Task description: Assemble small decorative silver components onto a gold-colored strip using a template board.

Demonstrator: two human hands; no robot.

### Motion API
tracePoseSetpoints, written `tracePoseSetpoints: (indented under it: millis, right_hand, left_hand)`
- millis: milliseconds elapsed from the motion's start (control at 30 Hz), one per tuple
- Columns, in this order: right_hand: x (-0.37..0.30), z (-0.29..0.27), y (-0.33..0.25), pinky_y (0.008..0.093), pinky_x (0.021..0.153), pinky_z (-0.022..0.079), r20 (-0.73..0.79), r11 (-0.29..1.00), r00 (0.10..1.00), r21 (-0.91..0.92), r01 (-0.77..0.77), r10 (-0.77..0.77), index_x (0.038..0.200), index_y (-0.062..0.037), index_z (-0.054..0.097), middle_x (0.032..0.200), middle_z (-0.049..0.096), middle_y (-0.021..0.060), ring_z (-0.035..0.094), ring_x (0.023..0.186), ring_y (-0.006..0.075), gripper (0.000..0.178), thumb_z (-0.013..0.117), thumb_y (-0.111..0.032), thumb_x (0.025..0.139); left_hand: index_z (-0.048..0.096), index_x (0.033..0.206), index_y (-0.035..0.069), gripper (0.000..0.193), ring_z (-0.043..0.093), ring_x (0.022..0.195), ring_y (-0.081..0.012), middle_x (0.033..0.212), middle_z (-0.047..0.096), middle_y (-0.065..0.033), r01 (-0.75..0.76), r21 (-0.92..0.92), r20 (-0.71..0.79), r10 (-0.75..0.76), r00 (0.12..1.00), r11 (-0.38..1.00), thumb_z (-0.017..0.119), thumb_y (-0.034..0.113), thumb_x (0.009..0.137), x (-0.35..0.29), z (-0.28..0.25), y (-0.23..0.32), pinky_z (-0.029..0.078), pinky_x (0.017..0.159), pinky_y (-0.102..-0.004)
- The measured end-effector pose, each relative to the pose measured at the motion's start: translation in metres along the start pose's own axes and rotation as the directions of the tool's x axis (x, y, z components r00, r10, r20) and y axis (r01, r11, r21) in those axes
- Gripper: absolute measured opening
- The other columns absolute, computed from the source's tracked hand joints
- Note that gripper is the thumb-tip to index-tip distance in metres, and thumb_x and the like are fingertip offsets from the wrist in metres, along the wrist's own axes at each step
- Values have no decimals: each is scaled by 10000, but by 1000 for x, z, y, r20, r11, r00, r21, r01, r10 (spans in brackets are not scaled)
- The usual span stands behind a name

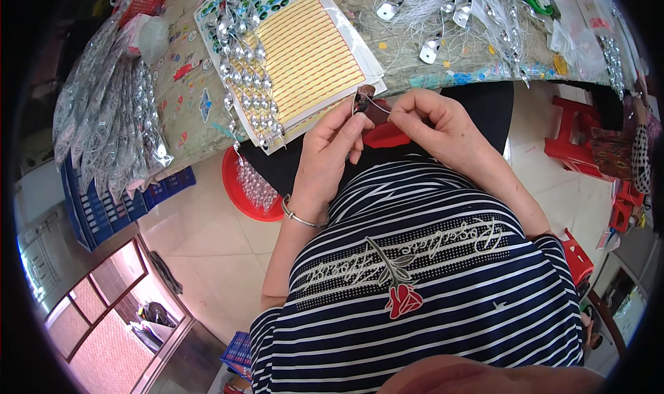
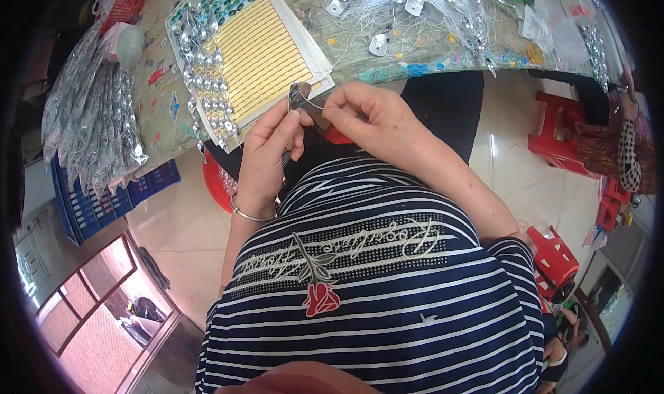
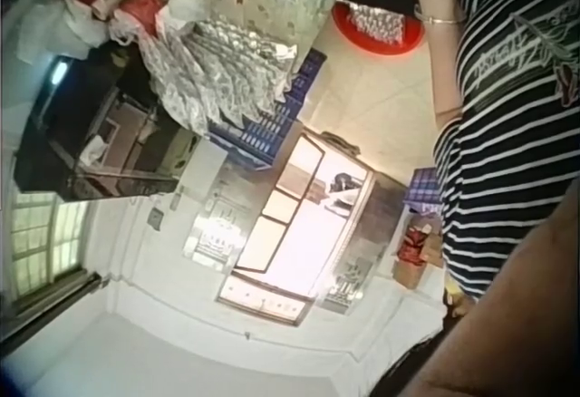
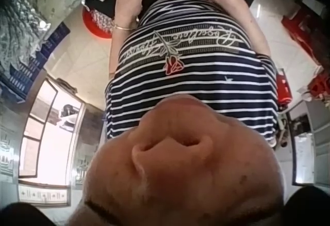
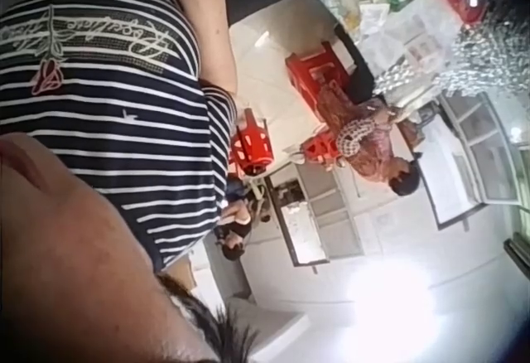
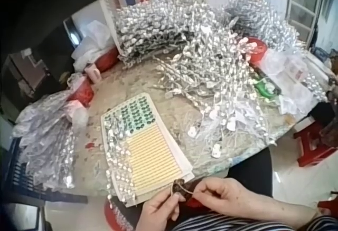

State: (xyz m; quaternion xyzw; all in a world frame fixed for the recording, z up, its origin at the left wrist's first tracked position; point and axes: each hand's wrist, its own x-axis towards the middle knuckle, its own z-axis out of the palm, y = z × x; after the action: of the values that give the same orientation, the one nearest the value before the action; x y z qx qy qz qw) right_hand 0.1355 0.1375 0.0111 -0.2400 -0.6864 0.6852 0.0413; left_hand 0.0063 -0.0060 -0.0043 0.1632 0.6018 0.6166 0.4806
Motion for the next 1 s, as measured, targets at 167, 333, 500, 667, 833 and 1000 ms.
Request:
tracePoseSetpoints:
  millis: [167, 333, 500, 667, 833, 1000]
  right_hand:
    - [3, -2, 3, 167, 566, 335, -25, 1000, 1000, 7, 6, -6, 890, -21, 577, 729, 502, -70, 401, 646, -3, 101, 565, -119, 911]
    - [6, -3, 3, 167, 561, 342, -25, 1000, 1000, -26, 2, -3, 899, -19, 580, 721, 506, -67, 407, 640, 1, 101, 562, -118, 912]
    - [7, -1, 0, 168, 556, 347, -39, 999, 999, -48, 24, -26, 910, -17, 582, 712, 510, -61, 408, 634, 2, 122, 567, -139, 917]
    - [7, 0, 6, 163, 587, 374, -66, 999, 997, -38, 35, -38, 933, -14, 577, 739, 534, -46, 443, 652, 9, 144, 569, -157, 922]
    - [10, -3, 9, 184, 706, 430, -83, 999, 995, 12, 49, -48, 976, -8, 590, 899, 561, -8, 524, 784, 36, 141, 576, -134, 914]
    - [12, -3, 16, 197, 737, 436, -63, 993, 991, -26, 119, -121, 926, -10, 626, 865, 542, -3, 540, 813, 55, 115, 593, -116, 896]
  left_hand:
    - [532, 1237, 1, 351, 459, 626, -49, 899, 596, -24, -1, 5, 13, 1, 1000, 1000, 518, 173, 932, -1, 0, 1, 378, 524, -182]
    - [517, 1251, -1, 362, 460, 633, -48, 905, 598, -32, 19, 10, 39, -19, 999, 1000, 522, 164, 929, 1, 0, -3, 381, 521, -179]
    - [475, 1305, 15, 395, 464, 639, -46, 907, 594, -37, -17, 74, 111, 9, 994, 997, 525, 112, 925, -1, 2, -5, 384, 521, -162]
    - [459, 1328, 38, 420, 456, 633, -39, 906, 588, -25, -36, 153, 123, 18, 992, 988, 535, 90, 918, -1, -1, -7, 385, 529, -157]
    - [497, 1306, 62, 407, 450, 636, -30, 876, 547, 14, -183, 329, 205, 119, 971, 927, 555, 86, 904, -3, -3, -10, 381, 542, -155]
    - [529, 1269, 51, 372, 463, 674, -47, 847, 501, 10, -274, 405, 279, 167, 946, 872, 554, 75, 898, -2, -7, -17, 387, 592, -177]
